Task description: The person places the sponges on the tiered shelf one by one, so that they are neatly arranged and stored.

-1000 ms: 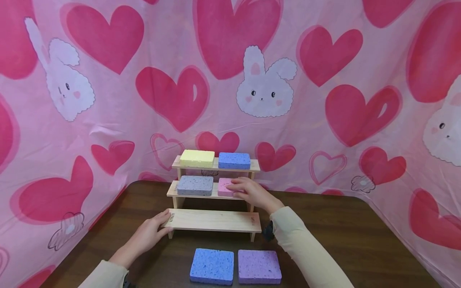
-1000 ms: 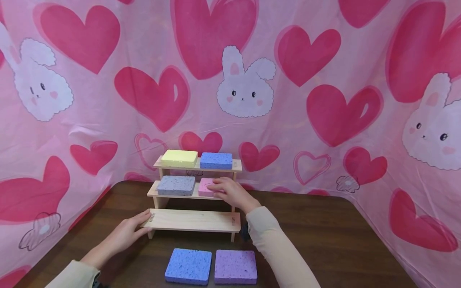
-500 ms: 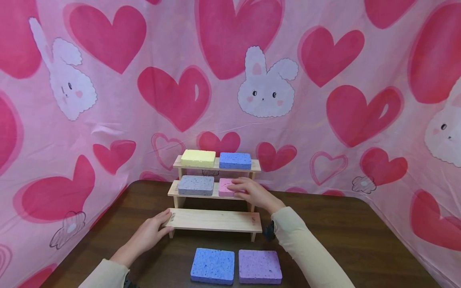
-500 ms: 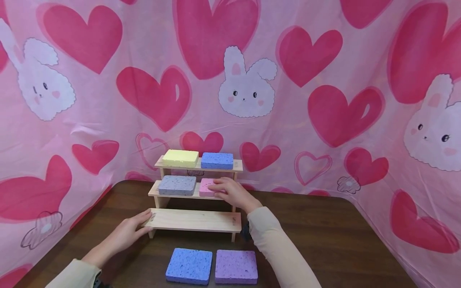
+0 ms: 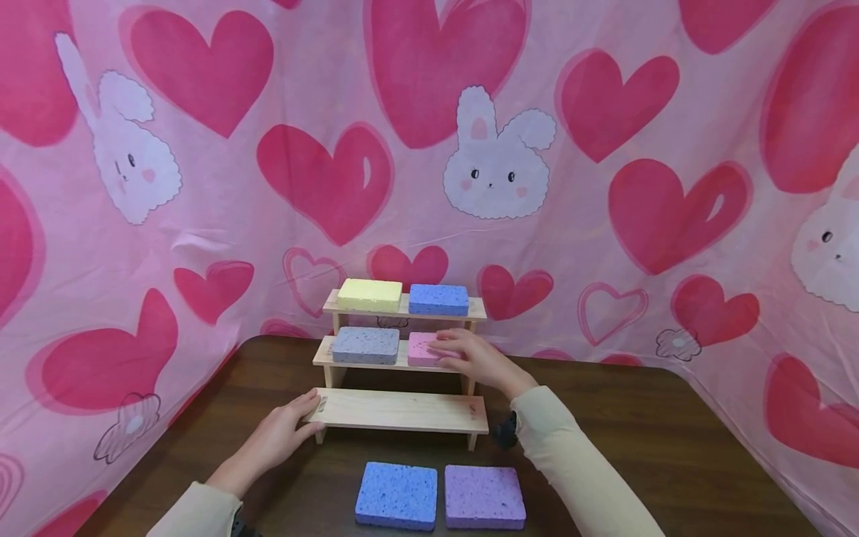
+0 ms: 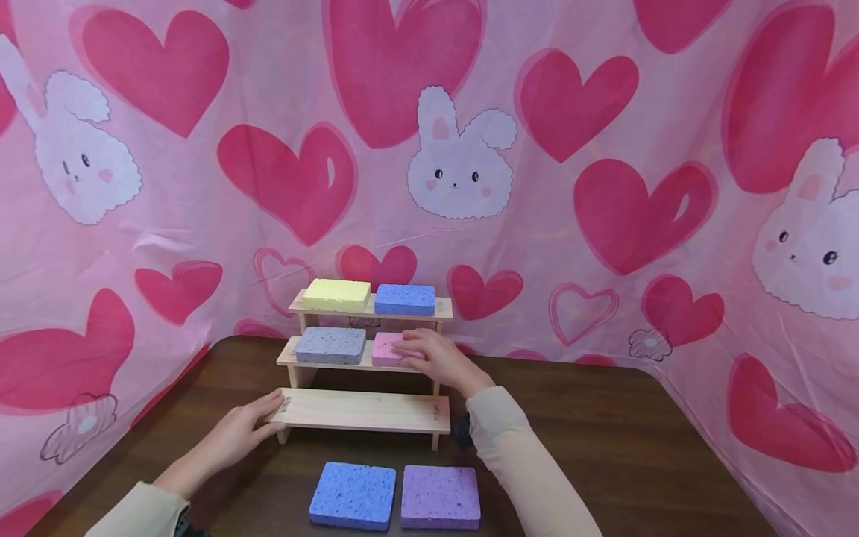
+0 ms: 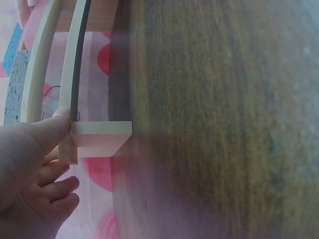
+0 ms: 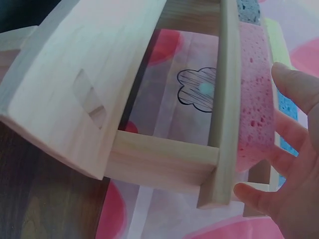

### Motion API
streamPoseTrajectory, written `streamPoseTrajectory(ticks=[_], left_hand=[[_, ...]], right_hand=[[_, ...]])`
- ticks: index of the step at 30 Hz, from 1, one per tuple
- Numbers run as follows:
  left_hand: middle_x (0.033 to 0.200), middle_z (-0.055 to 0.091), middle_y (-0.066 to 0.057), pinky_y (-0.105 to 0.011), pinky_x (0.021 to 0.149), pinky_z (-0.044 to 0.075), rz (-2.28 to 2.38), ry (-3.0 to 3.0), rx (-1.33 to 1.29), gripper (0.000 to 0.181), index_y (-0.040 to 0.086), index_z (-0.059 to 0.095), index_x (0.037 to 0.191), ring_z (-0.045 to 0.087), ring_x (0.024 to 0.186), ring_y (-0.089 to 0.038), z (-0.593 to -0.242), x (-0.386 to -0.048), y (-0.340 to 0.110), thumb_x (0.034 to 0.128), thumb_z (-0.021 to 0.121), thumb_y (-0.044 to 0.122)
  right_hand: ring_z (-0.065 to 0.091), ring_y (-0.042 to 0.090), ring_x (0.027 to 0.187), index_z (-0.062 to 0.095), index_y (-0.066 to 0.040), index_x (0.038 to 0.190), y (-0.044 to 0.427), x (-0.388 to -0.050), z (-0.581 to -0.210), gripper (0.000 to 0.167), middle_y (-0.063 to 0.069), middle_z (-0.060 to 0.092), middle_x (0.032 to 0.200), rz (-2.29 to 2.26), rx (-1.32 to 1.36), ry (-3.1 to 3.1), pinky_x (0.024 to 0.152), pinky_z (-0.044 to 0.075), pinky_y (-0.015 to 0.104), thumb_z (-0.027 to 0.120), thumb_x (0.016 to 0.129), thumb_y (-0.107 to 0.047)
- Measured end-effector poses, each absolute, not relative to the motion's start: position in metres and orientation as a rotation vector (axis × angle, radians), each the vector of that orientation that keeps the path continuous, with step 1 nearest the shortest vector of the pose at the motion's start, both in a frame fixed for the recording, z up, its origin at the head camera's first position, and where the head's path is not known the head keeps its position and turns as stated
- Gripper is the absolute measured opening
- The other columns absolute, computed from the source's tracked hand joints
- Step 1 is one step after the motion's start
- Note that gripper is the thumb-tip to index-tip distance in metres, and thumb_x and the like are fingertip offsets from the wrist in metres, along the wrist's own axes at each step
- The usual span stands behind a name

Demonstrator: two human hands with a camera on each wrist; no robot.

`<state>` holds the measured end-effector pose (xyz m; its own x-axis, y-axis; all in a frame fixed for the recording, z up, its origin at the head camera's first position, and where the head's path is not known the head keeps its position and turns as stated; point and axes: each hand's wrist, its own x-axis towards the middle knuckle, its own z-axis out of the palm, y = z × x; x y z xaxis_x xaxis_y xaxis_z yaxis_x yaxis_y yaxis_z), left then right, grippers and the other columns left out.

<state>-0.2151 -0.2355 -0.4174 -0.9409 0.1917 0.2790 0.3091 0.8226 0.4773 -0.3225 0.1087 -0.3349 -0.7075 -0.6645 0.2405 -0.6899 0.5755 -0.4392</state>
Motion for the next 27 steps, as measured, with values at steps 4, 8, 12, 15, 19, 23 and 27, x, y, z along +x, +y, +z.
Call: streamPoseTrajectory(ticks=[4,8,12,15,19,23,27], left_hand=[[0.133,0.045,-0.023,-0.051,0.093,0.039,-0.787,-2.787,-0.384,0.054,-0.006,0.052,0.126,0.045,0.119,-0.039,-0.417,-0.215,-0.235,0.0808,0.071,0.018],[0.133,0.045,-0.023,-0.051,0.093,0.039,-0.785,-2.791,-0.38,0.055,-0.006,0.052,0.126,0.044,0.119,-0.039,-0.417,-0.215,-0.235,0.0808,0.071,0.018],[0.134,0.044,-0.023,-0.051,0.093,0.038,-0.786,-2.795,-0.373,0.055,-0.006,0.051,0.127,0.044,0.12,-0.039,-0.418,-0.216,-0.235,0.0806,0.071,0.018],[0.133,0.044,-0.023,-0.051,0.093,0.038,-0.787,-2.795,-0.369,0.056,-0.006,0.052,0.127,0.044,0.12,-0.039,-0.417,-0.215,-0.234,0.0803,0.071,0.018],[0.132,0.045,-0.023,-0.052,0.093,0.038,-0.782,-2.786,-0.376,0.054,-0.006,0.052,0.125,0.044,0.119,-0.04,-0.417,-0.215,-0.234,0.0803,0.071,0.017],[0.133,0.045,-0.023,-0.051,0.093,0.038,-0.784,-2.794,-0.371,0.054,-0.006,0.052,0.126,0.044,0.119,-0.039,-0.417,-0.214,-0.234,0.0809,0.071,0.017],[0.133,0.044,-0.023,-0.051,0.093,0.038,-0.794,-2.8,-0.365,0.055,-0.006,0.051,0.127,0.043,0.12,-0.039,-0.417,-0.215,-0.235,0.081,0.071,0.017]], right_hand=[[0.033,0.025,0.129,0.054,-0.022,0.131,0.112,-0.32,-0.332,0.045,0.004,0.043,0.139,0.81,1.174,-2.735,0.1,0.033,0.049,0.064,0.087,-0.028],[0.033,0.027,0.129,0.054,-0.02,0.131,0.117,-0.316,-0.329,0.047,0.007,0.044,0.138,0.819,1.157,-2.716,0.098,0.035,0.05,0.064,0.087,-0.029],[0.034,0.028,0.128,0.053,-0.019,0.132,0.122,-0.312,-0.327,0.048,0.007,0.044,0.137,0.844,1.137,-2.697,0.096,0.037,0.051,0.065,0.086,-0.03],[0.035,0.029,0.128,0.053,-0.017,0.132,0.126,-0.309,-0.327,0.049,0.008,0.045,0.137,0.848,1.151,-2.663,0.095,0.037,0.051,0.066,0.085,-0.028],[0.037,0.031,0.126,0.054,-0.014,0.131,0.13,-0.305,-0.326,0.05,0.01,0.046,0.136,0.852,1.174,-2.615,0.095,0.038,0.05,0.068,0.084,-0.025],[0.037,0.031,0.126,0.052,-0.014,0.133,0.136,-0.299,-0.327,0.053,0.009,0.045,0.136,0.884,1.189,-2.593,0.095,0.038,0.052,0.068,0.084,-0.028],[0.035,0.03,0.127,0.051,-0.016,0.134,0.141,-0.293,-0.329,0.054,0.006,0.044,0.138,0.902,1.193,-2.596,0.094,0.039,0.051,0.068,0.084,-0.028]])
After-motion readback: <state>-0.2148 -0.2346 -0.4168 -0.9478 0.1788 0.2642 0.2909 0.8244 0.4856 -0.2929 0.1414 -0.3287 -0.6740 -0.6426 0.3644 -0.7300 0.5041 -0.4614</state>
